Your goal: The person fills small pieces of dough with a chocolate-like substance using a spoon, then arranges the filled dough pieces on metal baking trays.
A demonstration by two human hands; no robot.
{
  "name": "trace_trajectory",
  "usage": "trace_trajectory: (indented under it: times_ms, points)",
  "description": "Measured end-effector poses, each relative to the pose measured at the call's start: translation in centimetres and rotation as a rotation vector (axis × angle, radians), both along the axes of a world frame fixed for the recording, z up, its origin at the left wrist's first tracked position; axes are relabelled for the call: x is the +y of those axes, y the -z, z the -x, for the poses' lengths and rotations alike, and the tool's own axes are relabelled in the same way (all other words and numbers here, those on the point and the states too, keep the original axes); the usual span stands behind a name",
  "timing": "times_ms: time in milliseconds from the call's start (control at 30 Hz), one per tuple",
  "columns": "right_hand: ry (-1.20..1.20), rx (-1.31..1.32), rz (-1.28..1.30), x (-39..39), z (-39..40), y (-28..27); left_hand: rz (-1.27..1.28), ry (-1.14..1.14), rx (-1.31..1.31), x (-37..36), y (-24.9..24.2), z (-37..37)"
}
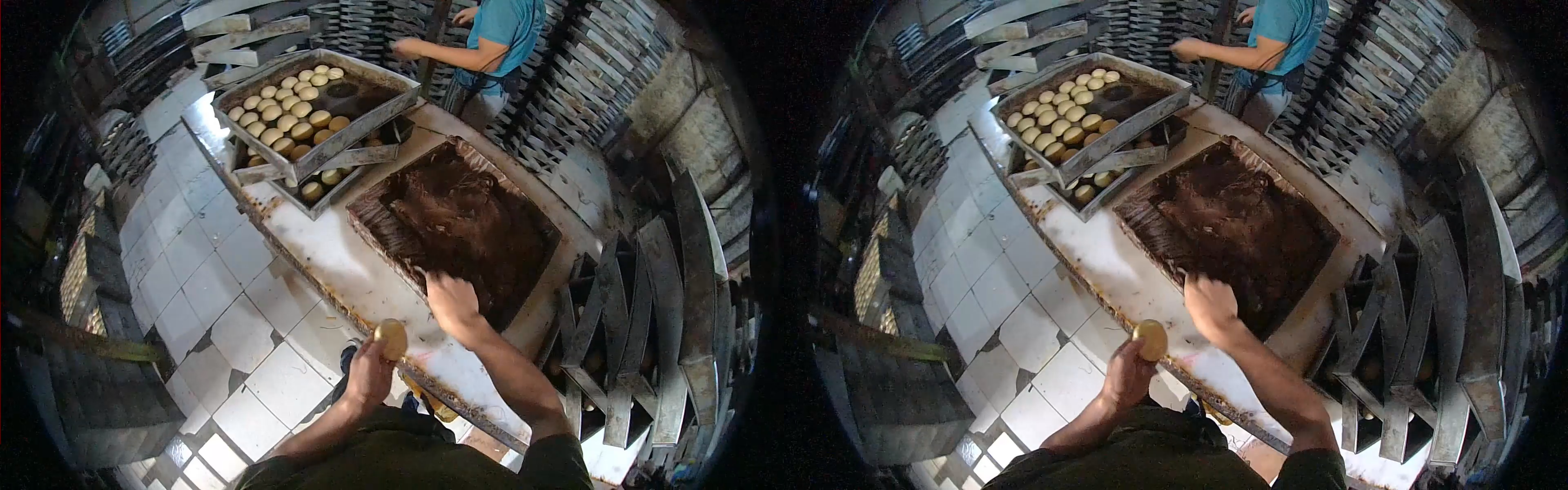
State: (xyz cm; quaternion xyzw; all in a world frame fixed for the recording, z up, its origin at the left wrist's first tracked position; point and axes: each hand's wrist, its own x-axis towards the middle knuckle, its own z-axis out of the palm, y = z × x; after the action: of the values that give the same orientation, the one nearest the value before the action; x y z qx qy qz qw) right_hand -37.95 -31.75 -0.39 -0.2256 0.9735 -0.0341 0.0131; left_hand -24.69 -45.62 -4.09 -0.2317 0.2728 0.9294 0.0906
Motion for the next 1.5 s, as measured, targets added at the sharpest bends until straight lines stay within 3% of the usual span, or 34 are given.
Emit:
trace_trajectory:
  times_ms: [67,133,167,200,267,333,400,433,467,533,600,667,733,767,800,867,900,933,1000,1067,1133,1200,1233,1267,1300,1333,1400,1433,1467,1500]
  points:
    - [0.056,-0.002,0.114,0.3,-2.1,-2.4,0.01,-0.02,-0.057,-1.5,1.4,2.5]
    - [0.154,-0.002,0.266,0.5,-4.3,-5.1,-0.036,0.045,0.087,-2.6,2.8,4.1]
    - [0.159,0.027,0.403,0.8,-5.4,-5.8,-0.119,-0.019,-0.12,-2.2,-0.8,5.4]
    - [0.16,0.063,0.539,1.2,-6.1,-6.2,-0.153,0.051,-0.128,-2.4,-1.1,6.0]
    - [0.105,0.15,0.676,0.9,-7.2,-6.1,-0.251,0.202,-0.033,-2.1,-6.5,6.9]
    - [0.138,0.177,0.755,1.3,-8.6,-3.4,-0.299,0.236,-0.044,-1.8,-9.6,7.2]
    - [0.022,0.339,0.768,4.8,-9.6,0.2,-0.342,0.246,-0.037,-1.5,-10.0,7.0]
    - [0.064,0.398,0.809,6.6,-10.2,1.7,-0.369,0.244,0.091,-1.5,-9.7,6.8]
    - [0.301,0.203,1.091,8.2,-11.4,3.6,-0.394,0.236,0.218,-1.5,-9.4,6.4]
    - [0.411,0.437,0.66,11.2,-12.3,5.9,-0.473,0.166,0.175,-0.2,-9.4,4.9]
    - [0.571,0.224,0.769,12.1,-14.0,7.5,-0.095,0.237,0.311,2.1,-7.6,2.8]
    - [0.617,0.108,0.963,14.5,-14.7,13.5,-0.127,0.284,0.234,5.1,-7.5,0.1]
    - [0.401,0.21,0.755,14.5,-15.3,10.8,-0.31,0.384,0.214,7.3,-6.0,-2.2]
    - [0.344,0.404,0.654,14.3,-15.3,9.3,-0.307,0.407,0.184,8.4,-4.4,-3.6]
    - [0.333,0.387,0.663,14.2,-16.0,7.6,-0.322,0.386,0.168,9.5,-3.7,-4.9]
    - [0.425,0.036,1.012,14.1,-17.9,3.9,-0.231,0.407,0.18,10.9,-1.9,-7.6]
    - [0.375,-0.33,1.191,14.3,-18.6,2.1,-0.253,0.427,0.246,11.5,-2.7,-8.9]
    - [0.301,-0.696,1.213,14.7,-19.4,1.2,-0.048,0.479,0.317,12.0,-2.9,-10.1]
    - [0.086,-0.607,1.102,14.3,-21.9,-1.8,0.221,0.475,0.276,12.2,-2.1,-12.5]
    - [-0.183,-0.147,0.871,13.9,-25.4,-3.2,0.485,0.431,0.315,12.3,-0.6,-14.5]
    - [-0.329,0.192,0.472,14.0,-29.2,-2.6,-0.392,0.295,0.016,11.8,-1.8,-15.7]
    - [-0.322,0.297,0.446,15.2,-32.1,-1.9,-0.265,0.368,-0.004,12.5,-4.2,-17.8]
    - [-0.286,0.308,0.432,15.5,-33.2,-2.6,-0.239,0.415,0.017,13.0,-5.5,-18.8]
    - [-0.051,-0.037,0.54,16.0,-34.0,-3.9,-0.214,0.472,0.036,13.5,-5.9,-19.6]
    - [0.196,-0.38,0.653,16.5,-34.9,-5.2,-0.107,0.569,0.286,13.5,-5.0,-20.9]
    - [0.105,-0.468,0.763,17.8,-35.4,-6.5,-0.123,0.624,0.28,13.8,-4.4,-21.5]
    - [-0.126,-0.332,0.722,19.9,-36.3,-7.1,0.432,0.82,0.551,15.1,-3.4,-22.6]
    - [0.103,-0.593,0.825,20.8,-37.3,-7.5,0.47,0.875,0.56,15.7,-2.9,-22.9]
    - [0.129,-0.584,0.831,21.5,-38.8,-7.0,0.461,0.9,0.566,16.8,-2.9,-23.9]
    - [0.155,-0.345,0.947,22.1,-40.0,-6.0,0.392,0.74,0.484,18.4,-3.3,-24.7]
